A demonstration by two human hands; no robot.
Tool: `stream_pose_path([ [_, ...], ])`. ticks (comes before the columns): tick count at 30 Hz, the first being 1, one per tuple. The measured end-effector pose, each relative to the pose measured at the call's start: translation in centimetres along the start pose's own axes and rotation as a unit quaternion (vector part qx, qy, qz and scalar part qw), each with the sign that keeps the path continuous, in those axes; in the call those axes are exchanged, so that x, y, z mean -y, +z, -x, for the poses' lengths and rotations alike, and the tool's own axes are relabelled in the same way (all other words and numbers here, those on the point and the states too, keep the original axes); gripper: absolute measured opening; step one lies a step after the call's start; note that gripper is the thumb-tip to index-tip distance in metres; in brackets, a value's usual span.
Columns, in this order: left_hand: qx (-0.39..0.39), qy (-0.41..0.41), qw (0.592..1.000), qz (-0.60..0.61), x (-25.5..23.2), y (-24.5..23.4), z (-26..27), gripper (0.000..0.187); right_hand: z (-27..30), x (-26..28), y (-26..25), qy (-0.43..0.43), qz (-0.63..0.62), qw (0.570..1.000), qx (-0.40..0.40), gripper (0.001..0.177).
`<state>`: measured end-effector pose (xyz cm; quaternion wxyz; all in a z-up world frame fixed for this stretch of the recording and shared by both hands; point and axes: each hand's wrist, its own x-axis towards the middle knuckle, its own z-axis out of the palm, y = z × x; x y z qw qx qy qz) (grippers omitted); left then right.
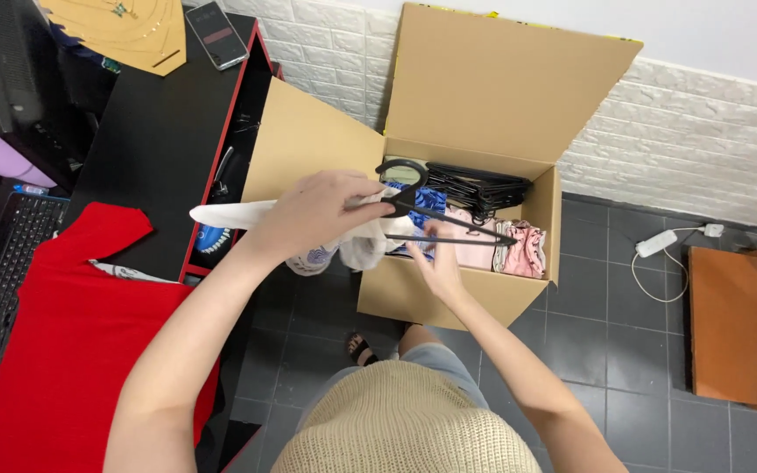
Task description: Taking various items of clothing out of a shipping box, placing each one onto a plastic hanger, and then laying the hung clothes onto a nearby desk.
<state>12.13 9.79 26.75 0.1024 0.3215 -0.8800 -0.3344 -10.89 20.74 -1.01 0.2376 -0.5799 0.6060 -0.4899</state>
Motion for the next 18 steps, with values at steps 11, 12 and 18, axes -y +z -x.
stream_pose_path([
  [11,-0.034,-0.013,0.998,0.053,2.3,-1.4,3.9,0.029,-7.2,-4.7,-0.7,0.193,-0.241,0.941,0.138,0.017],
  [12,-0.029,-0.035,0.998,0.050,2.4,-1.9,4.5,0.028,-8.0,-5.9,-2.1,0.272,-0.366,0.879,0.138,0.022],
  [18,-0.070,-0.109,0.992,0.007,3.9,-1.1,6.7,0.027,-9.9,3.6,-10.8,0.255,-0.161,0.952,0.056,0.016],
])
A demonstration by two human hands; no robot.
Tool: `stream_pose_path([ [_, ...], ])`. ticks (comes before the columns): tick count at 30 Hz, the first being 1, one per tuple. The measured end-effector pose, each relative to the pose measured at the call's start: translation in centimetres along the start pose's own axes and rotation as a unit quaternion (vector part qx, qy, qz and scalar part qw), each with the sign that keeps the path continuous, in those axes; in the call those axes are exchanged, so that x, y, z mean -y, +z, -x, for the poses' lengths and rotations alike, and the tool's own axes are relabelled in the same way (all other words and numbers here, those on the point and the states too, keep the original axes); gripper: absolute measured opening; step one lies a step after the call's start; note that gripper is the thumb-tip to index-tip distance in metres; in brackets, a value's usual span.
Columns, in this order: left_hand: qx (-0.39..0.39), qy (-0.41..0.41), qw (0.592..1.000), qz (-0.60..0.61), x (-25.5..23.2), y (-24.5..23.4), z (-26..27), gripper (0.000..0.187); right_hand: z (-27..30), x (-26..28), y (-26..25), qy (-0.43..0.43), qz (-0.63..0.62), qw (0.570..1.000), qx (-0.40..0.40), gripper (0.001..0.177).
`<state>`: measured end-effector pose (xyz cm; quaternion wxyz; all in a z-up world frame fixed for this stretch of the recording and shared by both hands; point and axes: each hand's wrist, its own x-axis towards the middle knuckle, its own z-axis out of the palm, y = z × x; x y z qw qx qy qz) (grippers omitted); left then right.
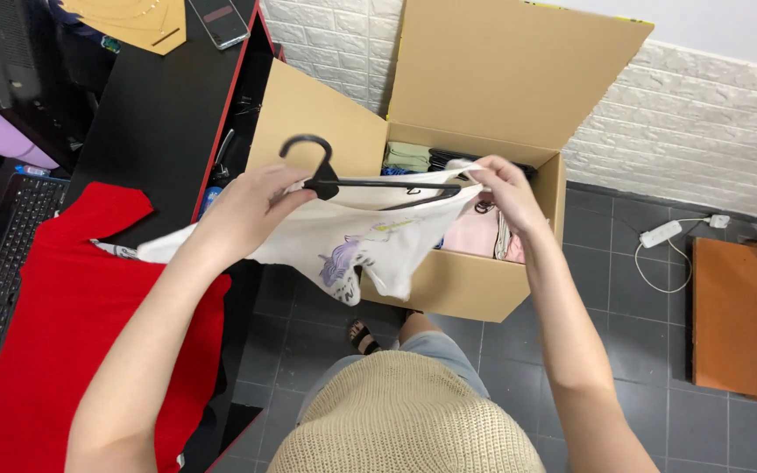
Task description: Taking various items of clothing out of a shipping box, placing each one onto a plastic hanger, and then laying the hung clothes onto a nearby desk.
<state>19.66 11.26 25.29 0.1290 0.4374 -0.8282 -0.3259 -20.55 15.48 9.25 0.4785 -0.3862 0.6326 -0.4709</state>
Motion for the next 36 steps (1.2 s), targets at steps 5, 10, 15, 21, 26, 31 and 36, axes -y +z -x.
stream_pose_path([
  [5,-0.063,0.014,0.996,-0.061,3.0,3.0,-0.8,0.027,4.3,4.6,-0.4,-0.130,0.245,0.957,-0.087,0.009],
  [10,-0.119,0.033,0.985,-0.119,2.8,3.4,-0.7,0.022,7.1,6.6,-1.2,-0.166,0.433,0.877,-0.128,0.018],
  [15,-0.080,0.067,0.995,-0.008,2.4,4.0,-1.0,0.017,6.7,4.7,-1.8,-0.257,0.536,0.793,-0.133,0.011],
  [21,-0.036,0.112,0.989,0.084,3.2,5.8,-2.0,0.029,8.3,7.6,1.9,-0.374,0.311,0.873,-0.037,0.009],
  [26,-0.062,0.107,0.991,0.045,0.9,6.0,-1.2,0.029,8.1,5.7,3.7,-0.355,0.357,0.864,0.016,0.017],
  [31,-0.083,0.120,0.989,-0.021,2.6,5.2,-0.2,0.029,9.3,7.7,3.9,-0.367,0.383,0.846,0.048,0.011],
  [36,-0.102,0.086,0.986,-0.098,4.0,3.1,1.9,0.026,9.3,8.0,1.6,-0.413,0.407,0.815,-0.005,0.010],
])
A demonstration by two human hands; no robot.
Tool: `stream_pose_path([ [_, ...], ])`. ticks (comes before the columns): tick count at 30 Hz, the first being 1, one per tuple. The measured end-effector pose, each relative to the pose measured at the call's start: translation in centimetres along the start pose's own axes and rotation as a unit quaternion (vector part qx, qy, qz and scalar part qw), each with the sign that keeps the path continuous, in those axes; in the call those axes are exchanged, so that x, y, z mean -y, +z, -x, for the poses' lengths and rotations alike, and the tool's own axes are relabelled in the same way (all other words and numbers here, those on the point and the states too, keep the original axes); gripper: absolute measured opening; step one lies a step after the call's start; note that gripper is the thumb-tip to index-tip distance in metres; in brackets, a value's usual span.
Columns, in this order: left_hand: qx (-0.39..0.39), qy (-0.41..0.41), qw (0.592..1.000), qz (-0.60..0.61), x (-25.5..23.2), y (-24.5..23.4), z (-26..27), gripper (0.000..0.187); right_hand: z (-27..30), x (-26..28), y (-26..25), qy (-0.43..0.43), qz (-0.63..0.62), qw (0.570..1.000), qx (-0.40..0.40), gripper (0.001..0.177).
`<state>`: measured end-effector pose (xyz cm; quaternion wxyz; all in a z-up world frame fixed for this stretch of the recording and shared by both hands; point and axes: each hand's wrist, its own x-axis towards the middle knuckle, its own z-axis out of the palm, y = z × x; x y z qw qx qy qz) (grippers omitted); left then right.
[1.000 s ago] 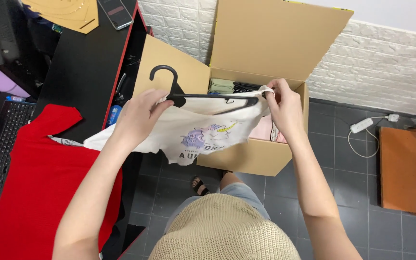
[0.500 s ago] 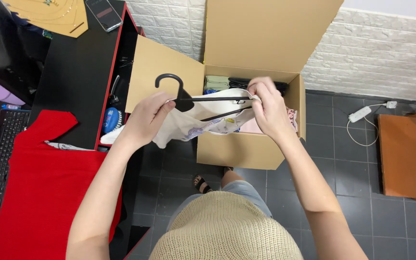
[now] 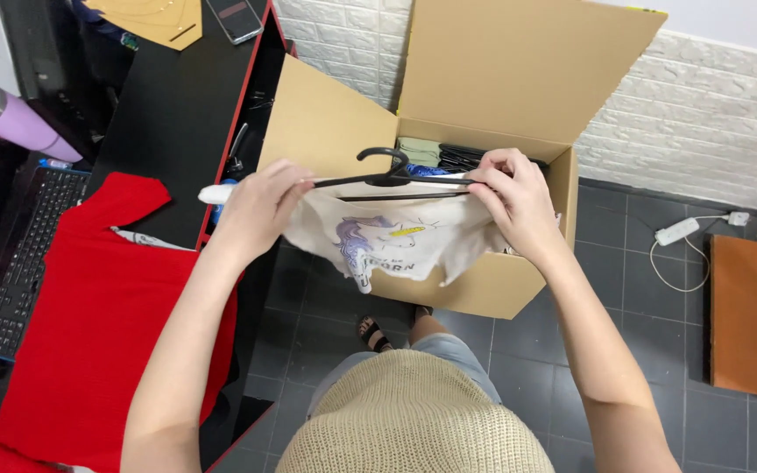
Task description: Taking various items of clothing out of a shipping box, placing each one onto a plastic hanger, and then laying the hung clothes onto a nearby desk.
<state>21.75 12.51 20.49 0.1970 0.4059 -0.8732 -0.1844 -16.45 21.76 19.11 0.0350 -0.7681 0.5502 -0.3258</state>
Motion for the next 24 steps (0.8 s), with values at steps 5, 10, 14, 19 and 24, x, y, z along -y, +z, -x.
stream_pose_path([
  [5,0.016,-0.009,1.000,0.020,0.2,0.4,1.7,0.025,0.2,-0.5,0.1,0.008,-0.015,1.000,-0.002,0.011],
  [10,0.014,-0.032,0.999,0.008,2.5,0.5,3.3,0.022,-0.1,-1.3,-0.6,0.002,-0.051,0.998,0.036,0.010],
  [14,0.003,-0.068,0.998,0.003,2.5,-0.1,3.7,0.026,-0.6,-1.6,0.0,0.009,-0.081,0.995,0.054,0.011],
  [19,-0.031,-0.064,0.997,0.015,4.0,1.7,4.0,0.017,-2.3,-2.6,0.4,0.018,-0.115,0.991,0.066,0.013],
  [24,-0.140,-0.065,0.988,-0.025,5.4,1.9,5.6,0.018,-4.1,-3.6,-3.3,0.057,-0.168,0.980,0.085,0.032],
])
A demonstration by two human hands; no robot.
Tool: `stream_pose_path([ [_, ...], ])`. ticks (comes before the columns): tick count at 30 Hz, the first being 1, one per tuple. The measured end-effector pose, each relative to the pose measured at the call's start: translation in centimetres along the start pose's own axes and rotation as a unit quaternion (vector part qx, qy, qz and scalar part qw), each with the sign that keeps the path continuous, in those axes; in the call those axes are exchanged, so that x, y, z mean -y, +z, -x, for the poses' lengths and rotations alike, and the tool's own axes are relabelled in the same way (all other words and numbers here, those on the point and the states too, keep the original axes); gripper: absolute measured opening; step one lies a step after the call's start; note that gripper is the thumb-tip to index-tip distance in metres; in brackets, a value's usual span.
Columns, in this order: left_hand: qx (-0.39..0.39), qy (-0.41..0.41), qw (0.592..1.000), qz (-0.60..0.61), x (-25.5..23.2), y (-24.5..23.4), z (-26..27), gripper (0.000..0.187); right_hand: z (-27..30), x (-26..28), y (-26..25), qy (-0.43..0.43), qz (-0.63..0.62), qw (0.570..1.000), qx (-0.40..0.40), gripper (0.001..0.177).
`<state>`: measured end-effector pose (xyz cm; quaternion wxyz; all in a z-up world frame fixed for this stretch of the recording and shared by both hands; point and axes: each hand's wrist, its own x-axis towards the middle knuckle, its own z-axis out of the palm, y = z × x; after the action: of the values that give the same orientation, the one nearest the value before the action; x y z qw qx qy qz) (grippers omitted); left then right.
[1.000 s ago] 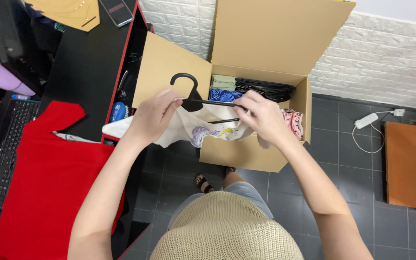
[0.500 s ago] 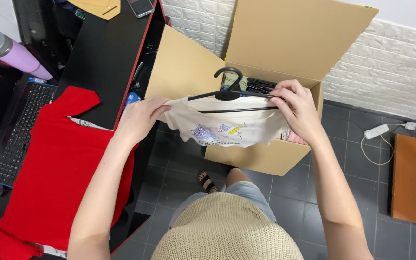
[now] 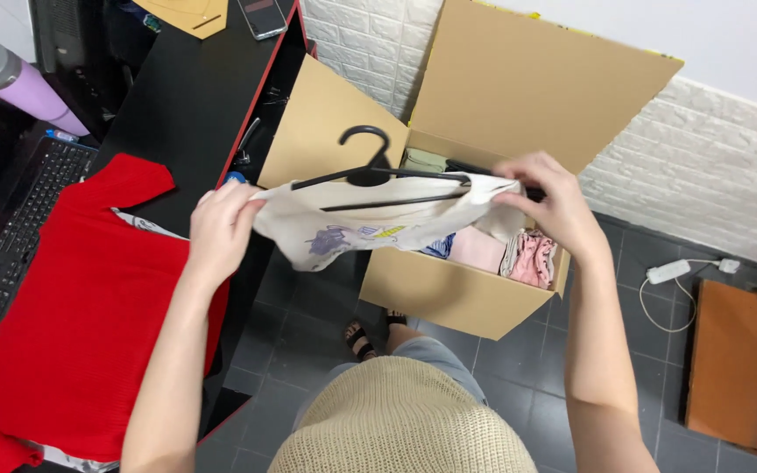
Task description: Taking various items of clothing out of a shipping box, placing each one onto a plastic hanger, and then laying the hung clothes onto a nearby desk.
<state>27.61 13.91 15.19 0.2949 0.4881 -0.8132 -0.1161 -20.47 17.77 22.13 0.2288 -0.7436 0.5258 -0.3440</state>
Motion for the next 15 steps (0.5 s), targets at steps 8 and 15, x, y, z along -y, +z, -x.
stream_pose_path([
  [8,0.034,-0.076,0.997,0.001,-1.0,-1.3,1.3,0.020,-1.2,-5.0,-0.1,0.041,-0.016,0.999,-0.026,0.015],
  [15,0.055,-0.118,0.991,0.018,-3.0,-2.1,0.9,0.024,-3.2,-7.3,-1.3,-0.084,0.058,0.981,-0.166,0.010],
])
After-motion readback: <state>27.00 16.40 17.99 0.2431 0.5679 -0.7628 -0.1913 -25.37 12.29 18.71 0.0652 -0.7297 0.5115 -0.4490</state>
